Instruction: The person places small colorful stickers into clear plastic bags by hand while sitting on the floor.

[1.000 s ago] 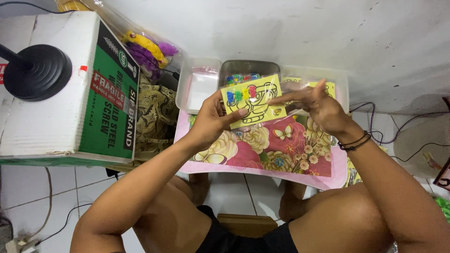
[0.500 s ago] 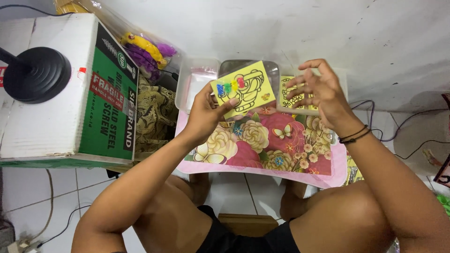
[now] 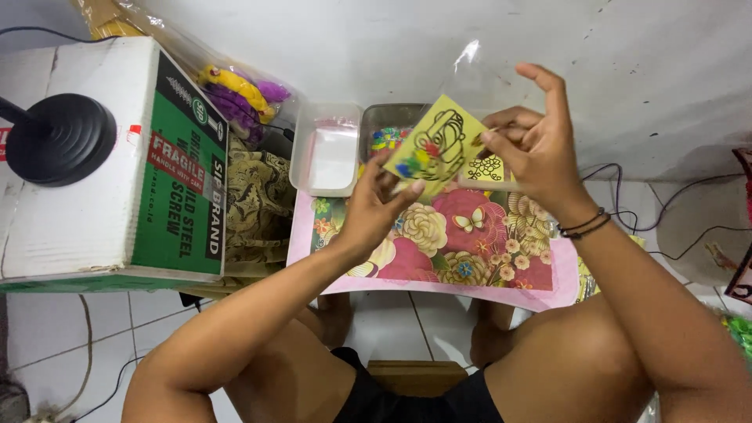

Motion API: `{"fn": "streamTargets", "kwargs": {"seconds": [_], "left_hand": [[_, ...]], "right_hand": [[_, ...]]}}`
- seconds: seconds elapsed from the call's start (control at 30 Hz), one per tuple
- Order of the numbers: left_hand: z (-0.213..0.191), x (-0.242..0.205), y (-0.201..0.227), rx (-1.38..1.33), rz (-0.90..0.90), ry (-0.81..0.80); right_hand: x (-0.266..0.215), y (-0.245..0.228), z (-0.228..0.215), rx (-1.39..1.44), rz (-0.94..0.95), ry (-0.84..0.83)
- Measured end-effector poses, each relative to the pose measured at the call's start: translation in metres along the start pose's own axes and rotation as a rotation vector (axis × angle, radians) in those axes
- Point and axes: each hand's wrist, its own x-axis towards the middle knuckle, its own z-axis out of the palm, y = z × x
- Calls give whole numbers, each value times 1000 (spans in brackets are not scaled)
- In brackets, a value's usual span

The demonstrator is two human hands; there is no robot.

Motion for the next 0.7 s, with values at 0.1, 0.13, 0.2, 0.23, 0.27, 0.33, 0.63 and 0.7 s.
{"fn": "streamTargets", "kwargs": {"seconds": [0.1, 0.13, 0.2, 0.23, 0.27, 0.33, 0.63, 0.7], "left_hand": [[-8, 4, 6, 312, 31, 61], [-11, 4, 9, 313, 33, 55], [-18, 6, 14, 482, 211, 42], [-20, 6, 14, 482, 211, 37], [-21, 7, 14, 464, 251, 30], [-19, 5, 16, 446, 288, 20], [-8, 3, 27, 525, 360, -6], [-7, 3, 28, 519, 439, 9]], "right_hand": [[-3, -7, -9, -173, -18, -16], [-2, -7, -11, -175, -19, -10], [-1, -7, -15, -318, -39, -81], [-3, -1, -16, -320, -38, -77], [-6, 4, -16, -240, 14, -98], [-11, 7, -15, -160, 69, -117], [-21, -2, -6, -189, 83, -147], [-23, -2, -4, -225, -83, -85]]}}
